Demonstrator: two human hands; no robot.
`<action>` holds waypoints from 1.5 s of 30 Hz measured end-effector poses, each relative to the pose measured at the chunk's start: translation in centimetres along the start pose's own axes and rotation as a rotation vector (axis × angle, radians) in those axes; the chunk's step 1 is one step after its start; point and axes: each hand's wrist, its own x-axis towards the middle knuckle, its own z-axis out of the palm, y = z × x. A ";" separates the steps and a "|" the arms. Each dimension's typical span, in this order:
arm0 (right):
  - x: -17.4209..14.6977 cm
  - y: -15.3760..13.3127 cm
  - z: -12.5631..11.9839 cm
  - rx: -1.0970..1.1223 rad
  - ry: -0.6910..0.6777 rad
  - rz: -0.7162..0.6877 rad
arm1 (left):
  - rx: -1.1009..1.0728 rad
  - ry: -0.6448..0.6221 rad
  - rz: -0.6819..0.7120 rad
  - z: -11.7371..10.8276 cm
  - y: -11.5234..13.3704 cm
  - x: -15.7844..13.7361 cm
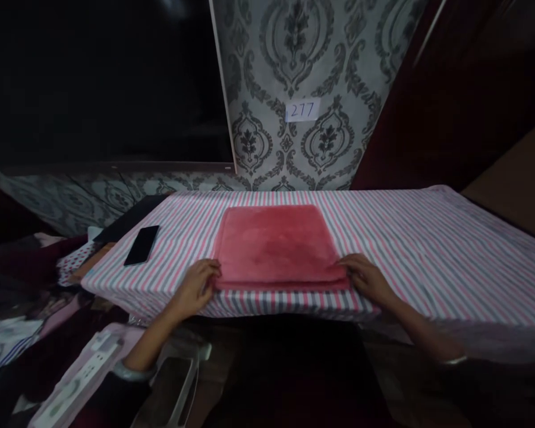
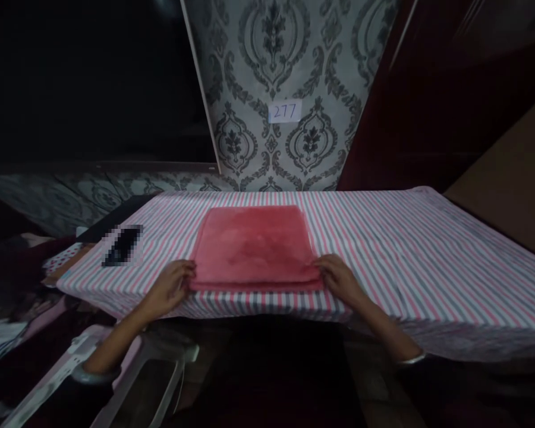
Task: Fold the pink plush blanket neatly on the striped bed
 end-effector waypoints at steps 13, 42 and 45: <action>9.8 -11.4 5.5 -0.340 -0.034 0.130 | 0.425 -0.185 -0.228 8.3 6.6 13.8; 9.1 -4.0 0.8 -0.304 -0.060 0.199 | 0.386 -0.123 -0.401 1.4 0.6 9.8; 14.5 -7.4 -0.9 -0.260 0.024 0.147 | 0.354 -0.097 -0.336 0.9 2.0 16.3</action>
